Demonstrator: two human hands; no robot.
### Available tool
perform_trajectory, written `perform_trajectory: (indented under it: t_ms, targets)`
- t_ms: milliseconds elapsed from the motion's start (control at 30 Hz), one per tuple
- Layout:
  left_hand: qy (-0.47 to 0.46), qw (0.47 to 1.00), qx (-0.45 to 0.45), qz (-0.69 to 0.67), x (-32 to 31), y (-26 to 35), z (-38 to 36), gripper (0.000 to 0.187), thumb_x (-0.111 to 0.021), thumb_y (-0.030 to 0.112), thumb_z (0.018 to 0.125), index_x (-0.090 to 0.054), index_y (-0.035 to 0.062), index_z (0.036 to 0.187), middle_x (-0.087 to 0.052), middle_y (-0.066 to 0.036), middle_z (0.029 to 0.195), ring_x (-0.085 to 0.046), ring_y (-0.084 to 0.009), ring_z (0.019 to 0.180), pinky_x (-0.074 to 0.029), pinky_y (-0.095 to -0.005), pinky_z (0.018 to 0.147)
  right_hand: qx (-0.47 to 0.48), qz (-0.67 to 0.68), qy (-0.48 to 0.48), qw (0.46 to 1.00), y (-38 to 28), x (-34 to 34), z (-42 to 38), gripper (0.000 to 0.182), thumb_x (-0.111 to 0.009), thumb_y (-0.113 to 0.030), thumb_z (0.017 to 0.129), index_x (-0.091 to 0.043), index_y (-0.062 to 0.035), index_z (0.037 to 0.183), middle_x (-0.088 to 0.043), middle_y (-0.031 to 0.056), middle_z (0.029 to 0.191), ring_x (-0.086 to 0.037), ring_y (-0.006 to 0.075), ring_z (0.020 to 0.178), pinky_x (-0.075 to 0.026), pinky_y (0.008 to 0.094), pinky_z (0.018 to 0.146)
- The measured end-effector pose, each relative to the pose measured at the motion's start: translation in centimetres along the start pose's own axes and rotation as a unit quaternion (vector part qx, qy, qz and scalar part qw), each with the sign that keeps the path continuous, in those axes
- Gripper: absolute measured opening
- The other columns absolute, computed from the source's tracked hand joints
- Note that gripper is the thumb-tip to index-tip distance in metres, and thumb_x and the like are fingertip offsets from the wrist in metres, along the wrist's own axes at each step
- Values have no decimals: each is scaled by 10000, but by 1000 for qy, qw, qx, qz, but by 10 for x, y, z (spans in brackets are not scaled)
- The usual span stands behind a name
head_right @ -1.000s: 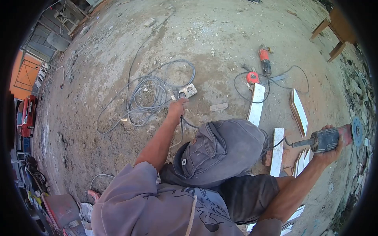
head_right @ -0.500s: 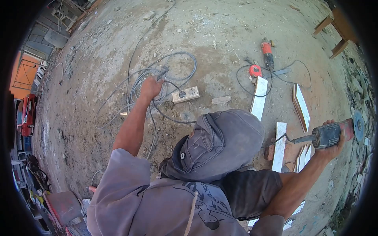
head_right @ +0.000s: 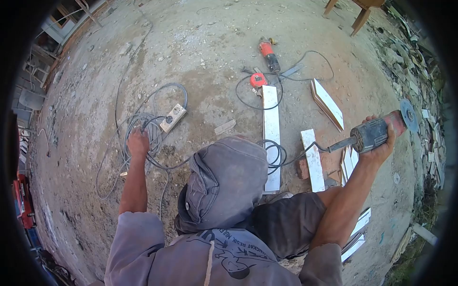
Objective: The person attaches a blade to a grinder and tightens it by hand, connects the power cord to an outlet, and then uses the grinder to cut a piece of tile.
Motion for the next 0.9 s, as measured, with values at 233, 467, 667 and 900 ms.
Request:
perform_trajectory:
  t_ms: [233, 467, 667, 900]
  targets:
    - [-9, 989, 31, -142, 42, 50, 20, 429, -550, 382, 942, -649, 2, 1115, -673, -236, 1017, -643, -406, 959, -477, -490, 826, -12, -7, 5, 1000, 2, 5, 2, 541, -621, -286, 842, -528, 153, 1144, -649, 268, 1038, -659, 386, 940, -545, 477, 862]
    - [-55, 961, 6, -270, 12, 107, 6, 515, -537, 454, 941, -630, -37, 1066, -640, -320, 994, -619, -466, 972, -478, -486, 845, -5, -15, 11, 1000, 0, 14, 8, 553, -610, -273, 849, -502, 150, 1190, -627, 293, 1087, -643, 409, 990, -534, 496, 895]
    - [-138, 976, -17, -165, -27, 95, 1, 422, -574, 423, 906, -676, 29, 1014, -677, -252, 950, -646, -420, 950, -501, -490, 804, -46, 0, -20, 999, -1, 36, 26, 550, -618, -273, 851, -487, 130, 1202, -626, 287, 1086, -634, 413, 1018, -522, 510, 915]
    - [-180, 981, -42, -60, -48, 119, 18, 386, -613, 416, 860, -716, 54, 946, -680, -242, 940, -653, -404, 922, -509, -472, 807, -34, -13, -1, 999, -4, 44, 28, 553, -624, -235, 850, -468, 124, 1240, -604, 303, 1144, -624, 416, 1047, -511, 512, 945]
Point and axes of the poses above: each hand's wrist, its own z-axis towards the middle knuckle, its own x-axis out of the back of the hand, y = z × x, the point moved 8 cm from there along z, towards the middle knuckle
